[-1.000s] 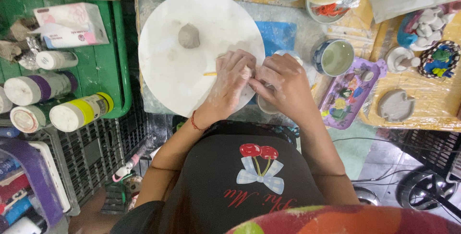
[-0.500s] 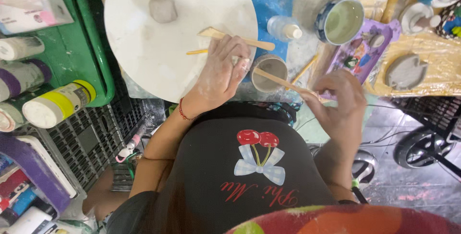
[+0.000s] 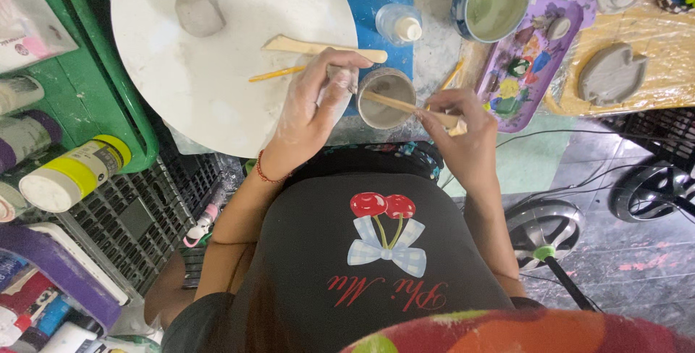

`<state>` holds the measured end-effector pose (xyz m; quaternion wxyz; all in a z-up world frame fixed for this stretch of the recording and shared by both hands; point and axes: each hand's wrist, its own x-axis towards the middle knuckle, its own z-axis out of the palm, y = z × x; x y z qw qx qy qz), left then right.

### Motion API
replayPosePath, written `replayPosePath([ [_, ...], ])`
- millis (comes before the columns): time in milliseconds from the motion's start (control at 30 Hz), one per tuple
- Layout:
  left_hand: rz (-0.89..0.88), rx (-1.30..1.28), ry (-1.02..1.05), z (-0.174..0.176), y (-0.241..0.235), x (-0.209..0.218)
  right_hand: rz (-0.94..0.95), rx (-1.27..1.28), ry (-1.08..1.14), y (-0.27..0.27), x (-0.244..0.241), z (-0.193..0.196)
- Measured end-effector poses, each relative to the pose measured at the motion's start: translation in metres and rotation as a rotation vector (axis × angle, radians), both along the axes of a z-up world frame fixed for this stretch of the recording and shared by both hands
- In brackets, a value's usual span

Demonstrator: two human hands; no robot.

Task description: The person shapes a small clay vessel by hand, using a wooden tool to refine the interior and a spray bottle to apply water. They then roll a piece of clay between their palms.

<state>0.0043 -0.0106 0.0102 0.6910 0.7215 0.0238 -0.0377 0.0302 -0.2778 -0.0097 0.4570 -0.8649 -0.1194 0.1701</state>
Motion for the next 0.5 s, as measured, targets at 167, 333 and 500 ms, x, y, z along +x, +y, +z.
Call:
replayPosePath([
  [167, 0.052, -0.369, 0.122, -0.017, -0.002, -0.005, -0.092, 0.102, 0.065, -0.002, 0.001, -0.021],
  [333, 0.156, -0.384, 0.115, -0.025, -0.001, -0.009, -0.165, 0.037, -0.218, 0.000, 0.016, -0.014],
  [500, 0.231, -0.295, 0.136, -0.028, -0.007, -0.012, 0.029, 0.045, -0.219, 0.037, 0.058, 0.024],
])
